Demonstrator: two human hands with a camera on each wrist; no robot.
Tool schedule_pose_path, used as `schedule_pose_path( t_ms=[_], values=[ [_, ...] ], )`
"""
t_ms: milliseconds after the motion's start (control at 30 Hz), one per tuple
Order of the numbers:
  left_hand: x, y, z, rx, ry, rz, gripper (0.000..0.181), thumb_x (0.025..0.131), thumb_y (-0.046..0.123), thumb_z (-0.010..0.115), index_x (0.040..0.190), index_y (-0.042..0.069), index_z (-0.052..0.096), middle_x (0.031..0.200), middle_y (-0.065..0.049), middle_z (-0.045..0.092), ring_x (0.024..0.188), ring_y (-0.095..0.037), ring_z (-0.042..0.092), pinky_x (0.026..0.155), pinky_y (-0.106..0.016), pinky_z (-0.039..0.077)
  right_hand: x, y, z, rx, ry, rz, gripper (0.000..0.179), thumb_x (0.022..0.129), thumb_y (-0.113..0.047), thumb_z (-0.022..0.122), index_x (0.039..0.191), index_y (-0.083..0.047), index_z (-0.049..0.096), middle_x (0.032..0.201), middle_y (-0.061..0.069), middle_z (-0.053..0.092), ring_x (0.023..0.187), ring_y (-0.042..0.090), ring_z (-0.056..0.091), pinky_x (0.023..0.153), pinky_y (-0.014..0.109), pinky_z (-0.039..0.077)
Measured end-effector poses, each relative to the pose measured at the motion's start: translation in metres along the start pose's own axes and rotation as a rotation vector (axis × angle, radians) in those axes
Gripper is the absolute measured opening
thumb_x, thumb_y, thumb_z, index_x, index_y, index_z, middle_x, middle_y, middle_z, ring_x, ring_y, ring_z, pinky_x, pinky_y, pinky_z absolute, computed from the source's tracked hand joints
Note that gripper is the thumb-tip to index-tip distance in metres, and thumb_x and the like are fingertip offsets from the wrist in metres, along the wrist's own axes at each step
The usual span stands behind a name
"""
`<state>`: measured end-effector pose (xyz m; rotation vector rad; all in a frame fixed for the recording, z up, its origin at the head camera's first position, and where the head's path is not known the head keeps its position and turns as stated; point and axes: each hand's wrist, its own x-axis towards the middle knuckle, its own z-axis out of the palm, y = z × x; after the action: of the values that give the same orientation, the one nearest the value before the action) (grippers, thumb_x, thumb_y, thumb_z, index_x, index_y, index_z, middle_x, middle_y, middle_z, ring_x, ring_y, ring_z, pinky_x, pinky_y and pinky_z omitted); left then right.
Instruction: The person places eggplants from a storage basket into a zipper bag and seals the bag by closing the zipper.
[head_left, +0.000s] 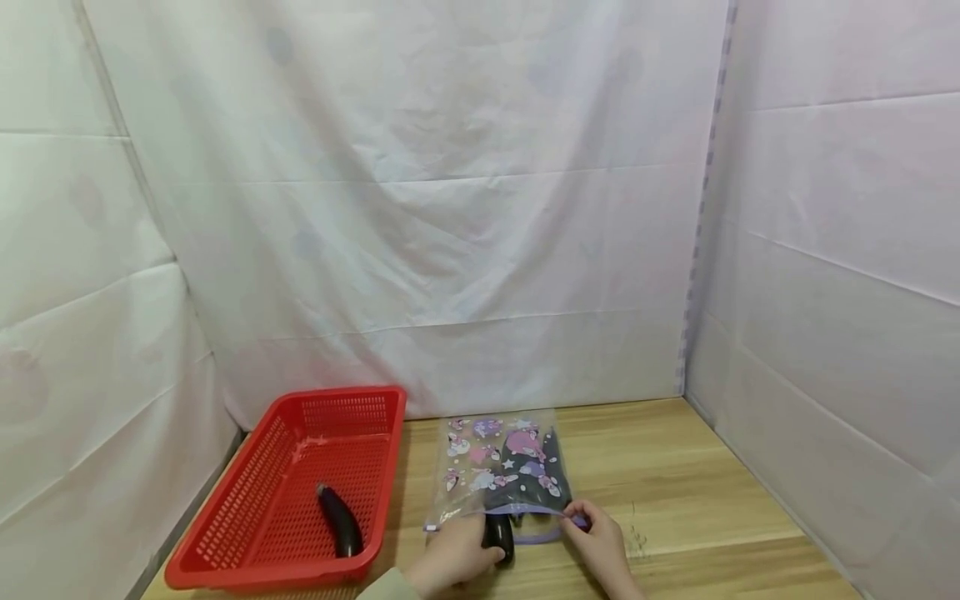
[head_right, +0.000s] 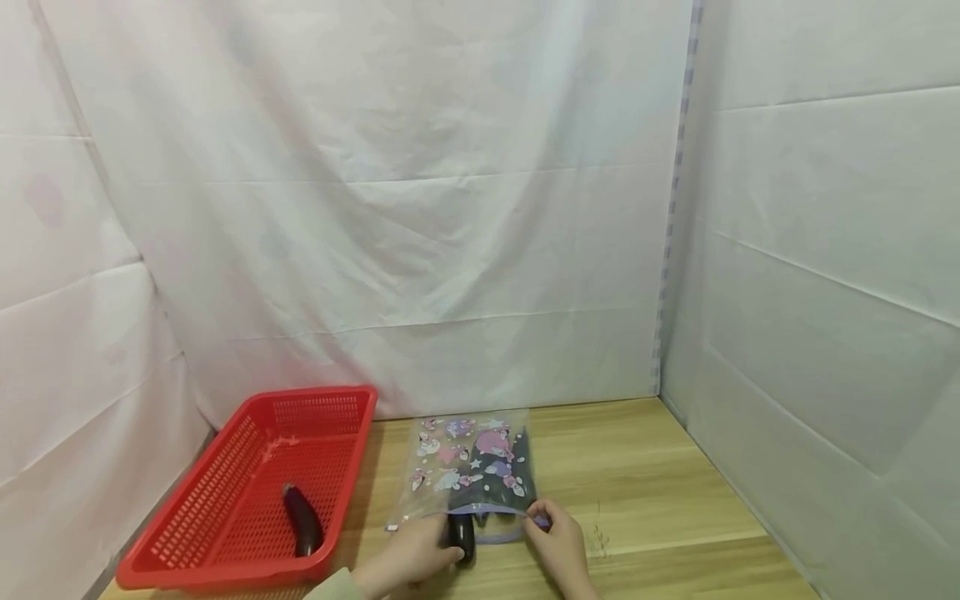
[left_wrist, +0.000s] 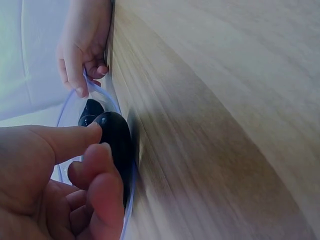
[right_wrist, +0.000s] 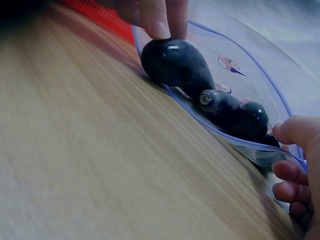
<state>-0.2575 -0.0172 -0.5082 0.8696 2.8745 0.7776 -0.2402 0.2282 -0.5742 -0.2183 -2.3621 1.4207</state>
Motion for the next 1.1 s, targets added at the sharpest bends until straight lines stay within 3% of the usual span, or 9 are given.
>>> schedule_pose_path(
  t_ms=[67, 133, 233, 300, 400, 500, 833, 1100],
  values=[
    [0.002, 0.0, 0.002, -0.001, 0.003, -0.015, 0.075, 0.08, 0.033, 0.077, 0.13, -0.014, 0.046, 0.084, -0.013, 0.067, 0.054, -0.011, 0.052, 0.058, -0.028, 0.047, 0.0, 0.0, 0.0, 0.002, 0.003, -0.002, 0.015, 0.077, -0.01, 0.079, 0.079, -0.014, 0.065, 0.073, -0.005, 0.056, 0.067, 0.008, 0.049, 0.062, 0.023, 0.041],
    [0.003, 0.001, 0.003, -0.02, 0.004, -0.026, 0.085, 0.082, 0.031, 0.076, 0.138, -0.018, 0.034, 0.079, -0.015, 0.066, 0.045, -0.012, 0.053, 0.051, -0.027, 0.048, -0.001, 0.001, 0.0, 0.001, 0.006, -0.006, 0.015, 0.077, -0.011, 0.079, 0.079, -0.014, 0.065, 0.072, -0.005, 0.056, 0.066, 0.008, 0.049, 0.061, 0.024, 0.041],
    [0.003, 0.001, 0.006, -0.082, -0.005, -0.04, 0.079, 0.085, 0.025, 0.073, 0.137, -0.019, 0.034, 0.062, -0.01, 0.06, 0.034, -0.008, 0.048, 0.035, -0.026, 0.042, -0.001, 0.002, 0.001, 0.001, 0.009, -0.006, 0.015, 0.077, -0.011, 0.079, 0.079, -0.015, 0.065, 0.071, -0.005, 0.055, 0.065, 0.008, 0.049, 0.061, 0.023, 0.041],
    [0.004, 0.001, 0.007, -0.12, -0.011, -0.048, 0.062, 0.087, 0.022, 0.071, 0.126, -0.019, 0.044, 0.052, -0.004, 0.051, 0.026, -0.008, 0.043, 0.028, -0.025, 0.036, -0.001, 0.003, 0.001, 0.002, 0.009, -0.005, 0.015, 0.077, -0.011, 0.079, 0.079, -0.015, 0.065, 0.071, -0.005, 0.055, 0.065, 0.008, 0.049, 0.061, 0.023, 0.041],
    [0.007, 0.0, 0.008, -0.137, -0.021, -0.065, 0.032, 0.088, 0.02, 0.068, 0.098, -0.008, 0.056, 0.052, -0.003, 0.049, 0.025, -0.007, 0.041, 0.026, -0.024, 0.034, -0.001, 0.003, 0.001, 0.002, 0.007, 0.0, 0.015, 0.077, -0.011, 0.079, 0.08, -0.015, 0.065, 0.072, -0.005, 0.056, 0.065, 0.008, 0.049, 0.061, 0.023, 0.041],
    [0.011, 0.0, 0.007, -0.126, -0.037, -0.078, 0.024, 0.089, 0.019, 0.066, 0.077, 0.004, 0.053, 0.053, -0.003, 0.049, 0.025, -0.008, 0.043, 0.027, -0.024, 0.035, -0.001, 0.002, 0.002, 0.001, 0.004, 0.004, 0.015, 0.077, -0.012, 0.08, 0.08, -0.015, 0.065, 0.072, -0.005, 0.056, 0.066, 0.008, 0.049, 0.061, 0.023, 0.041],
    [0.019, -0.001, 0.005, -0.145, -0.055, -0.113, 0.028, 0.091, 0.014, 0.063, 0.067, 0.006, 0.049, 0.036, 0.003, 0.044, 0.024, -0.01, 0.042, 0.026, -0.026, 0.036, 0.001, -0.001, 0.002, -0.003, 0.004, -0.007, 0.014, 0.077, -0.012, 0.079, 0.08, -0.015, 0.066, 0.074, -0.006, 0.058, 0.067, 0.007, 0.05, 0.062, 0.024, 0.042],
    [0.024, 0.0, 0.006, -0.123, -0.074, -0.128, 0.033, 0.093, 0.013, 0.061, 0.062, 0.006, 0.052, 0.033, 0.002, 0.043, 0.023, -0.012, 0.042, 0.027, -0.028, 0.038, 0.0, 0.002, 0.002, -0.001, -0.008, 0.006, 0.014, 0.078, -0.012, 0.079, 0.081, -0.014, 0.066, 0.077, -0.005, 0.06, 0.068, 0.008, 0.052, 0.063, 0.024, 0.043]
  ],
)
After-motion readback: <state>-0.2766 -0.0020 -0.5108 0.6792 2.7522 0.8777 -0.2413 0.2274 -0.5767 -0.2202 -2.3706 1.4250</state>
